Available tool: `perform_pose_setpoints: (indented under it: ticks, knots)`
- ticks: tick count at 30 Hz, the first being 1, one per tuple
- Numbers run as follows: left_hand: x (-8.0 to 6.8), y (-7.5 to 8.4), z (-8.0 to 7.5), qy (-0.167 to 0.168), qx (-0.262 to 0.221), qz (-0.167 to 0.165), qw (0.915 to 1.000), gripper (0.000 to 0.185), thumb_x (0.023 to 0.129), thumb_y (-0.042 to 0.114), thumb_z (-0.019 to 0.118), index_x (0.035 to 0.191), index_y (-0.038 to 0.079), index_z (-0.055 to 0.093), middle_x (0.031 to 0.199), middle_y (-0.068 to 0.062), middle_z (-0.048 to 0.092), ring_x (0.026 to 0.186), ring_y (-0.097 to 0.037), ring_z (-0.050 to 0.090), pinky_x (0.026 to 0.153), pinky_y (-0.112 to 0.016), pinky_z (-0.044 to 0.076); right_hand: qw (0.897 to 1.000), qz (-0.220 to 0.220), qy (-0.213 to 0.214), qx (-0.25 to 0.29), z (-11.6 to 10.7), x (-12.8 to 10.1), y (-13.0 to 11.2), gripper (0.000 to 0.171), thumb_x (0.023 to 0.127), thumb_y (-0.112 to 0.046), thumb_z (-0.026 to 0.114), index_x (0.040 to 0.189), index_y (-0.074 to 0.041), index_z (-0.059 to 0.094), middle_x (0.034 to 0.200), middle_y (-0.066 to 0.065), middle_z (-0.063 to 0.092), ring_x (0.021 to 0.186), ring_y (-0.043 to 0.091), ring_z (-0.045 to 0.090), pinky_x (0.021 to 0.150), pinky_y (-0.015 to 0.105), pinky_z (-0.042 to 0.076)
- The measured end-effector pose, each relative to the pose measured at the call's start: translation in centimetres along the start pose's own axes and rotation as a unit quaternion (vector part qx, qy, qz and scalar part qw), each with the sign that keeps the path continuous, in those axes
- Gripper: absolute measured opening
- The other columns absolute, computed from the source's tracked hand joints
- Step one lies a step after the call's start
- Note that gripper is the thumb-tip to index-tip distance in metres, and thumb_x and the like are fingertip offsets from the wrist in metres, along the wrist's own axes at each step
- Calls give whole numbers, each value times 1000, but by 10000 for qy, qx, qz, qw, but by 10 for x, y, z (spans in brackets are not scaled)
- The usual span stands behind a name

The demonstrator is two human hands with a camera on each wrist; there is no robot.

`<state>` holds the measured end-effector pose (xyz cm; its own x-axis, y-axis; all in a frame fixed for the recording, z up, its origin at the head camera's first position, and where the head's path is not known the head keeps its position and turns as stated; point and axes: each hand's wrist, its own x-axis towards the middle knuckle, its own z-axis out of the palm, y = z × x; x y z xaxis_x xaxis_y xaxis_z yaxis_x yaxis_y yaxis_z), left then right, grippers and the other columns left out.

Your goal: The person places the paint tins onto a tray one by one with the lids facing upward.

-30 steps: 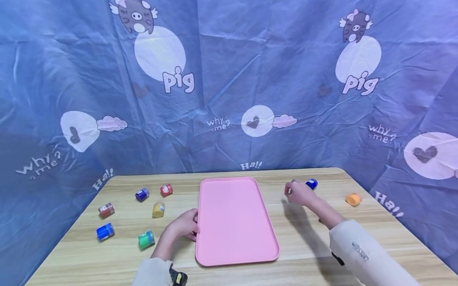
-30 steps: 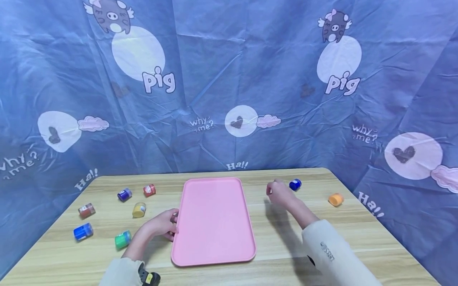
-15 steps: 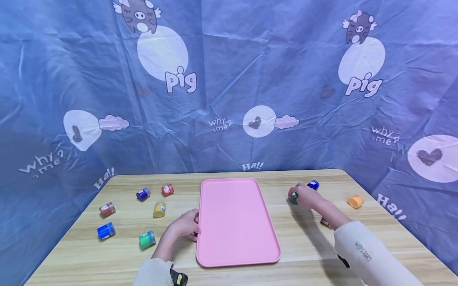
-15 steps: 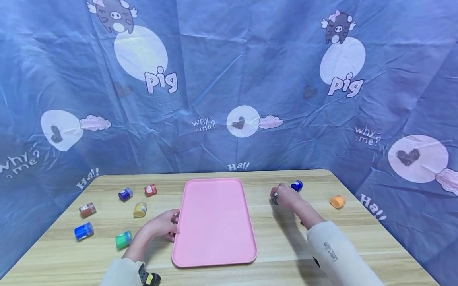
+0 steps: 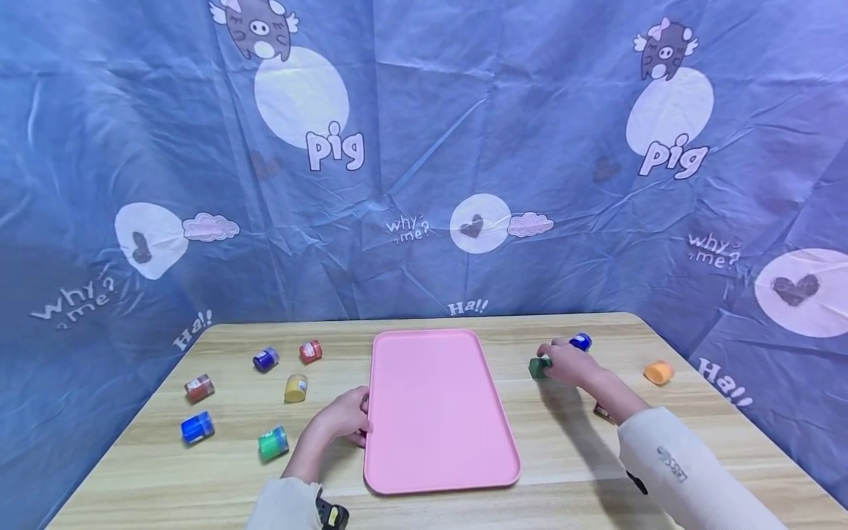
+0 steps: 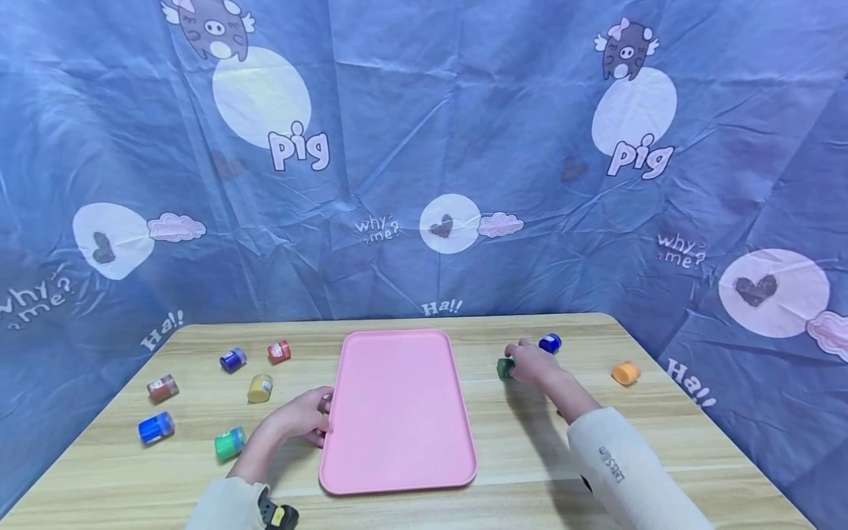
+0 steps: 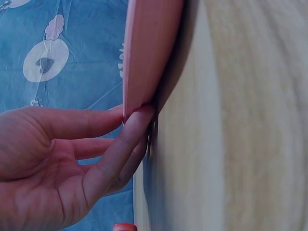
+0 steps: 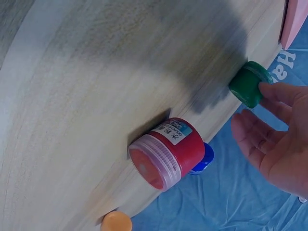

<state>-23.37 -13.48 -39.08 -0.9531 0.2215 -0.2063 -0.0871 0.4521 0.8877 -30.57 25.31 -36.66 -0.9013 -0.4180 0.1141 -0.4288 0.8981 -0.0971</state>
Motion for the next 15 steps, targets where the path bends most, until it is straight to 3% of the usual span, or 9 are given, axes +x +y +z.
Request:
perform_pose_setpoints:
  ticks: [3, 7, 15]
  knots:
    - [1, 1, -1, -17, 19, -10, 10000, 47, 67, -25, 51, 112, -12, 45, 83, -14, 44, 57, -23, 55, 51, -33, 54, 9997, -227, 54, -84, 3, 2, 0, 31, 68, 3, 68, 98, 6, 60, 91, 20, 57, 84, 36, 58, 70, 44, 49]
    - [1, 2, -2, -62, 25, -26, 10000, 47, 68, -24, 52, 113, -13, 44, 82, -15, 44, 58, -23, 55, 52, -33, 54, 9976, -570, 240, -298, 8, 4, 3, 29, 64, 4, 70, 92, 4, 60, 86, 14, 58, 80, 32, 60, 68, 41, 50]
    - [-1, 2, -2, -93, 25, -21, 10000, 45, 68, -24, 52, 111, -12, 44, 82, -14, 43, 60, -24, 56, 53, -33, 54, 9954, -715, 469, -437, 18, 8, 9, 29, 64, -1, 77, 87, 1, 61, 79, 8, 53, 74, 28, 58, 64, 38, 50]
